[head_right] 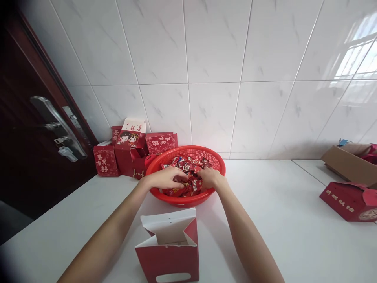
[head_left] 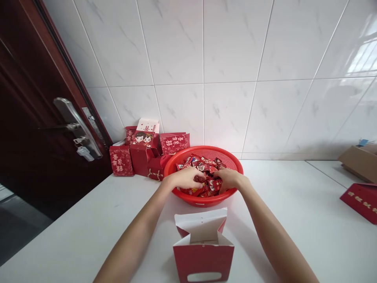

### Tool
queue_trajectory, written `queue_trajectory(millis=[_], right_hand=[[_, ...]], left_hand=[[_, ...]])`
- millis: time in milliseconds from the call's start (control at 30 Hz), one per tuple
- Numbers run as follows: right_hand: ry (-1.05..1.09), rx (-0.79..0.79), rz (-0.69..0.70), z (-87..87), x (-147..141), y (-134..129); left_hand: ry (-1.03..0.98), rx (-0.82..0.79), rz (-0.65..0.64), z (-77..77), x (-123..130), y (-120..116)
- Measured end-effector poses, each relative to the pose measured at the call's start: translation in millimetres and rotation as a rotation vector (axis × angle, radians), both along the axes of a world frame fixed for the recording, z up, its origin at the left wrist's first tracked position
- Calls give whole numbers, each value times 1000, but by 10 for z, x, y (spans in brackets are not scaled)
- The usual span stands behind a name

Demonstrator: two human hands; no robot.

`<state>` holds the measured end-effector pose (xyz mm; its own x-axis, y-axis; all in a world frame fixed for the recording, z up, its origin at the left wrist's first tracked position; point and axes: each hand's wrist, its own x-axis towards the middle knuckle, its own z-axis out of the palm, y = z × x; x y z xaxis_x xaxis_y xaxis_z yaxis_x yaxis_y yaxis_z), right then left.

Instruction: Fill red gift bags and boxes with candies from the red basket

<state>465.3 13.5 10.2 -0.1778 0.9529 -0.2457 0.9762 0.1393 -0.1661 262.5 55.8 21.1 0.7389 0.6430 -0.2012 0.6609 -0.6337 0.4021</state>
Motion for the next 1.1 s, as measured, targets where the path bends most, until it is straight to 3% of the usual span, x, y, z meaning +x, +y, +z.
queue_trajectory(millis=[133,300,533,667,867,1100], right_hand=[[-49,52,0,-25,-22,25],[-25,108,-53,-83,-14,59],[51,246,-284,-94,2,104],[82,273,-336,-99,8,115],[110,269,-324,-126,1,112],[100,263,-305,-150,9,122]], left_hand=[[189,61,43,-109,95,45],[308,118,71,-130,178,39],[319,185,31,-201,215,-4],[338,196,-25,-231,220,-7],[417,201,-63,-143,338,46],[558,130,22,-12,598,64]])
